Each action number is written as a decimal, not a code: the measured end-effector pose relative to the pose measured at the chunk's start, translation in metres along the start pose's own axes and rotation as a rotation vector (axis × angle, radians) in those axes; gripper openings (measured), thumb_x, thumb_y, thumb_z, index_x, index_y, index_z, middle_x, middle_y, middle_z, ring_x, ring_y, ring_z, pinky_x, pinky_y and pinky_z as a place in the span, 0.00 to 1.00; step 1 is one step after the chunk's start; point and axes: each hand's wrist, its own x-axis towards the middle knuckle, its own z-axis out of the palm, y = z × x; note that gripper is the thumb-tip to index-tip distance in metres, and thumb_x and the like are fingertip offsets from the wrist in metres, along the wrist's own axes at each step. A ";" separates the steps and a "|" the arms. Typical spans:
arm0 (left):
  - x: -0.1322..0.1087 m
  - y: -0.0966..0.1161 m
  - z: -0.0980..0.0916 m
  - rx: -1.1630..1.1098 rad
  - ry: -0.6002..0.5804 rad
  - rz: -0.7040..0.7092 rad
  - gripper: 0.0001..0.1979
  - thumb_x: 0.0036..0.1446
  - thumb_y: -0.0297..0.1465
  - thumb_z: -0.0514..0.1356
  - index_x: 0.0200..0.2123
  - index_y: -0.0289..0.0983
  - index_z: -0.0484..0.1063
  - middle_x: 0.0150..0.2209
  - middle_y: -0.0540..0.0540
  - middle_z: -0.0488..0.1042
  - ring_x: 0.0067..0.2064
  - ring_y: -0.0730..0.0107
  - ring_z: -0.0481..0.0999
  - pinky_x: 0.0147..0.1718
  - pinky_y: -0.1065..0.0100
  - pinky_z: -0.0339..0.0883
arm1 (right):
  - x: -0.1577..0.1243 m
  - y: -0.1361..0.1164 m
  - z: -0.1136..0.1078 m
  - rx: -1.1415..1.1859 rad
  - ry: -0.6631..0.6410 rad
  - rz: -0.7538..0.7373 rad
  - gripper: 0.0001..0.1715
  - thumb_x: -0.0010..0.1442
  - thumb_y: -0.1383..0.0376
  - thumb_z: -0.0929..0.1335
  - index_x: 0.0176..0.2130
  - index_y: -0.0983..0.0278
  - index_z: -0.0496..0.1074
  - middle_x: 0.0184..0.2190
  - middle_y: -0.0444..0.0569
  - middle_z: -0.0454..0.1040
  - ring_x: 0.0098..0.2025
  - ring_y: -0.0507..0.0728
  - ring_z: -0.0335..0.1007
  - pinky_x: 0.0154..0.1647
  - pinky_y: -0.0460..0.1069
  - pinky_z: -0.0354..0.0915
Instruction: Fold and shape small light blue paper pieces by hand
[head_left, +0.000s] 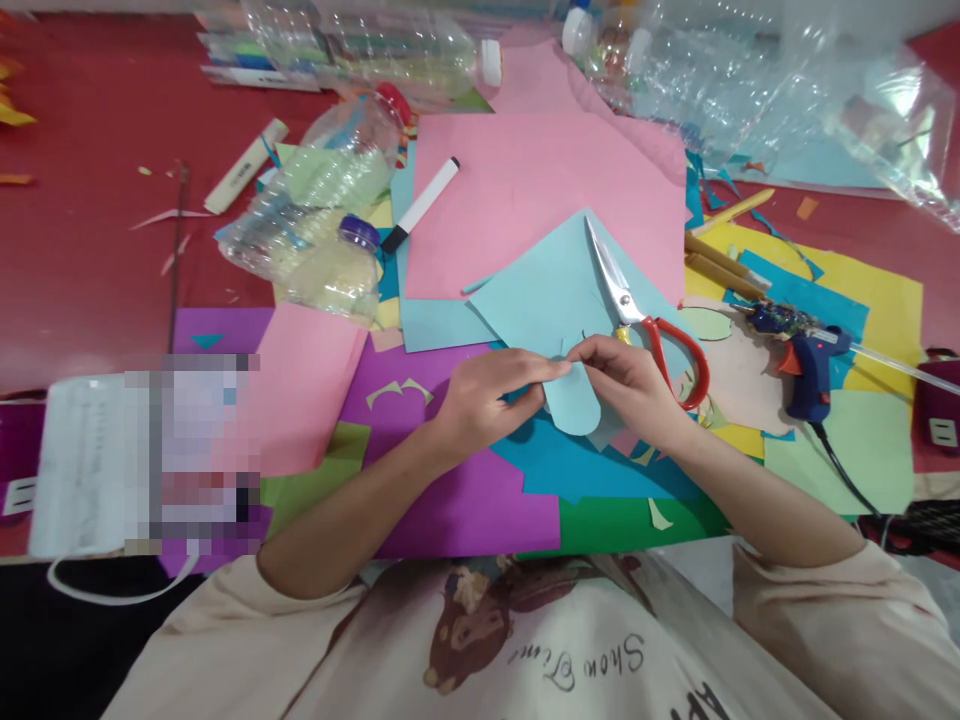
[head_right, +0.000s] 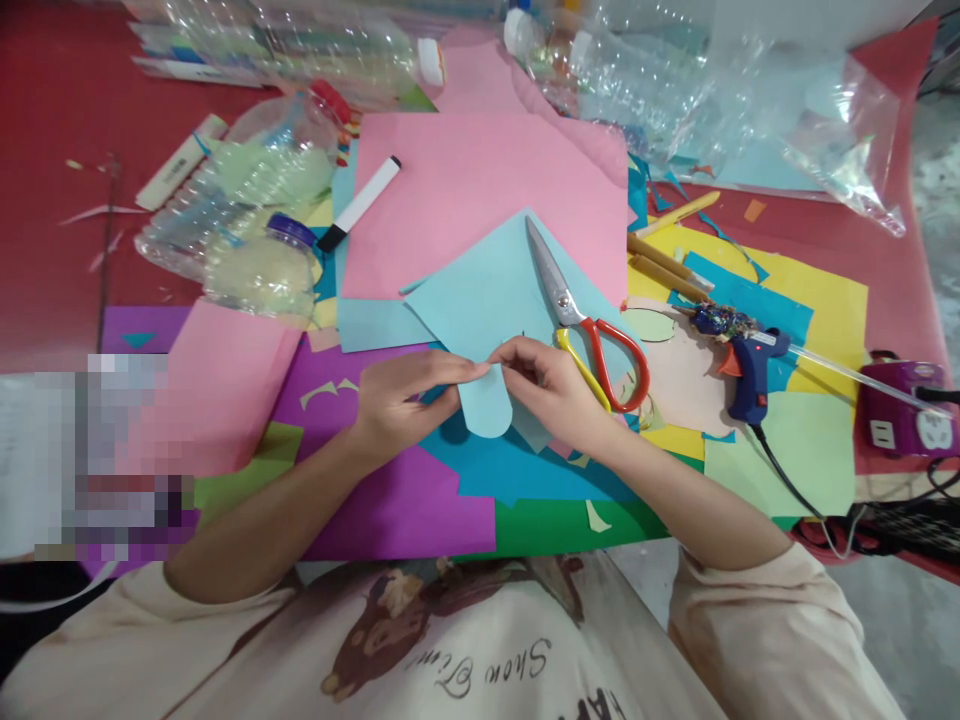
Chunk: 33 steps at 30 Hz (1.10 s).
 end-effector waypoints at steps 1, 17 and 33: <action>0.000 0.000 0.000 0.021 0.009 0.016 0.15 0.58 0.20 0.57 0.43 0.42 0.76 0.36 0.49 0.82 0.38 0.74 0.82 0.36 0.76 0.74 | 0.000 -0.001 0.000 0.012 -0.004 0.012 0.08 0.63 0.63 0.65 0.35 0.65 0.70 0.27 0.43 0.68 0.29 0.49 0.63 0.29 0.46 0.59; 0.002 0.009 -0.002 -0.096 -0.008 -0.429 0.12 0.61 0.36 0.56 0.44 0.38 0.75 0.40 0.46 0.81 0.40 0.70 0.80 0.39 0.73 0.74 | 0.003 0.003 0.000 -0.267 0.111 -0.159 0.05 0.60 0.64 0.67 0.33 0.64 0.69 0.25 0.42 0.67 0.25 0.48 0.60 0.25 0.45 0.59; 0.003 0.008 0.002 -0.131 0.016 -0.490 0.12 0.57 0.41 0.62 0.36 0.40 0.78 0.34 0.49 0.82 0.33 0.73 0.81 0.34 0.75 0.75 | 0.002 0.005 0.000 -0.310 0.128 -0.237 0.05 0.62 0.63 0.67 0.36 0.63 0.70 0.27 0.43 0.68 0.27 0.49 0.62 0.27 0.46 0.59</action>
